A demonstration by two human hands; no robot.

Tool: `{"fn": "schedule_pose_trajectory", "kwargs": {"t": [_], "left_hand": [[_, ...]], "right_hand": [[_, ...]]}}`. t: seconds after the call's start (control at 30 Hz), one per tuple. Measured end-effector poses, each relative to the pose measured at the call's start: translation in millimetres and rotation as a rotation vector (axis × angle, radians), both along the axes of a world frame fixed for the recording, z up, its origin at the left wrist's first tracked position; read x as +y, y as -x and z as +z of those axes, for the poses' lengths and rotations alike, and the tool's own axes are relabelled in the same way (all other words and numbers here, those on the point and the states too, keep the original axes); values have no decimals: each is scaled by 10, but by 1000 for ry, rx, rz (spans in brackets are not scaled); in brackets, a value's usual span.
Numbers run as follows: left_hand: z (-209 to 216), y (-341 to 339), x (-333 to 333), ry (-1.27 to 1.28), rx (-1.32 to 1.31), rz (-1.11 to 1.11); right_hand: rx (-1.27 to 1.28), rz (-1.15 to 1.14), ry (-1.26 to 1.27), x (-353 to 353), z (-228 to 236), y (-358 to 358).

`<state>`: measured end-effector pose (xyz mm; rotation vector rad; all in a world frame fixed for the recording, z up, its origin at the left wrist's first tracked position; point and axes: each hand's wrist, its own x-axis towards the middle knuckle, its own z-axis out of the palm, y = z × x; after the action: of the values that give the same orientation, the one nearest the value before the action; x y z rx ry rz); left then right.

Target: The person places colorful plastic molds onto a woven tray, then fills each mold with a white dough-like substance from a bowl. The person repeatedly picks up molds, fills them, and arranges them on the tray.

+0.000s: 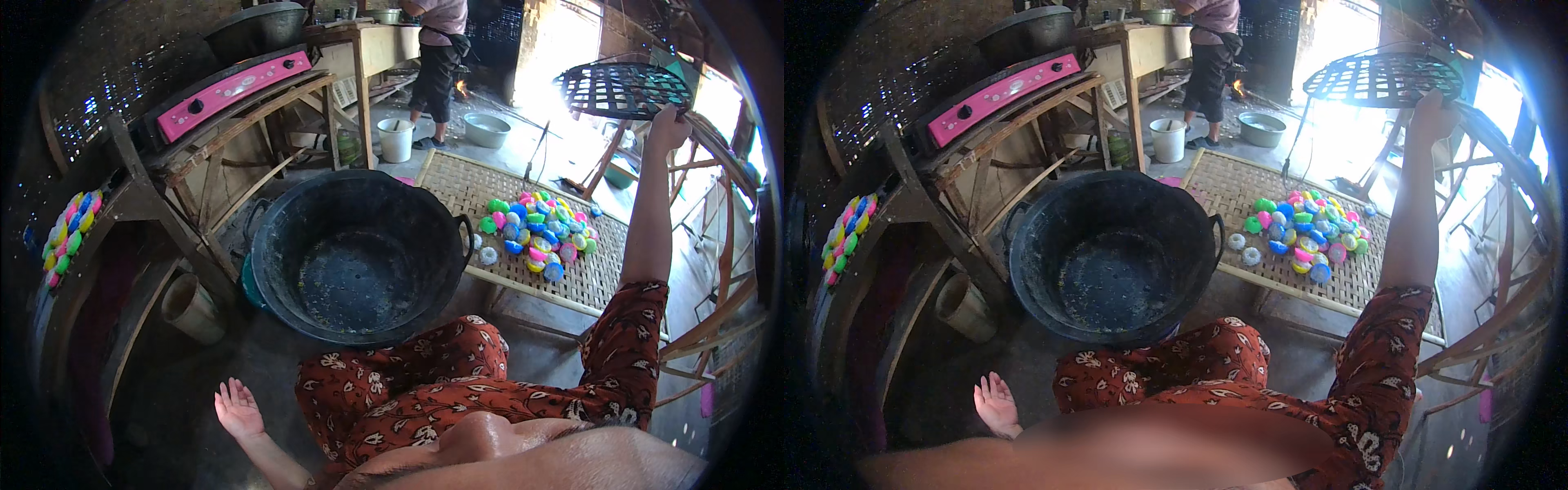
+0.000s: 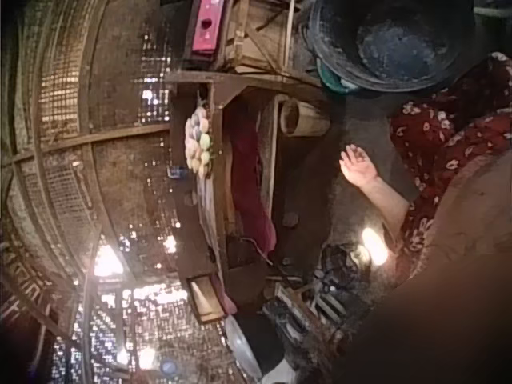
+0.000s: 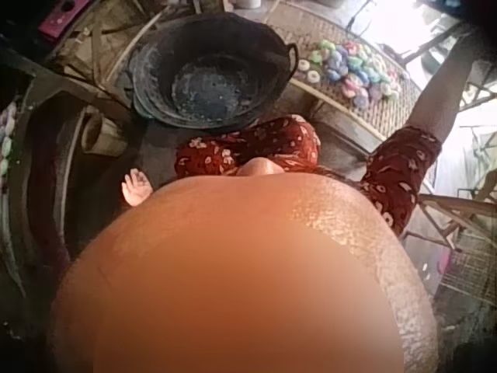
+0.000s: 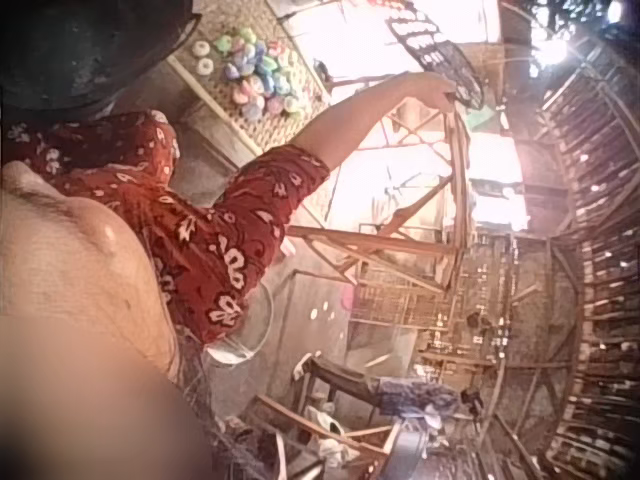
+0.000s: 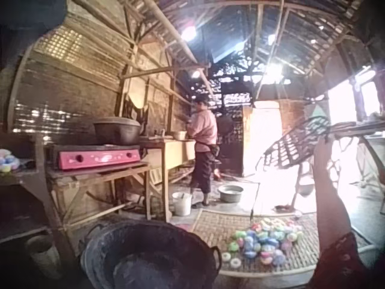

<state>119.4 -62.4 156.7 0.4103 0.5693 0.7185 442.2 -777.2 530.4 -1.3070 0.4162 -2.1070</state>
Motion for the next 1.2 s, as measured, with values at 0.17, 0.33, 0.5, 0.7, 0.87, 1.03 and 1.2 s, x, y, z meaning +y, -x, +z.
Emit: {"fn": "schedule_pose_trajectory", "kwargs": {"t": [0.17,0.33,0.5,0.7,0.87,1.03,1.2], "left_hand": [[735,-293,-387,-577,-82,-166],[1565,-675,-936,-741,-511,-754],[2228,-762,-1312,-988,-767,-666],[2371,-141,-881,-714,-899,12],[2261,719,-345,-454,-1044,439],[2414,1196,904,-765,-682,855],[2669,1270,2387,-777,-455,981]], "right_hand": [[-67,456,-57,568,110,60],[-229,1358,-179,1892,150,338],[-195,1930,-82,3381,-2,481],[100,2156,-19,5087,-598,1696],[291,2785,387,5650,-656,2189],[587,2682,712,5553,-859,1962],[755,2493,672,4878,-1107,1465]]}}
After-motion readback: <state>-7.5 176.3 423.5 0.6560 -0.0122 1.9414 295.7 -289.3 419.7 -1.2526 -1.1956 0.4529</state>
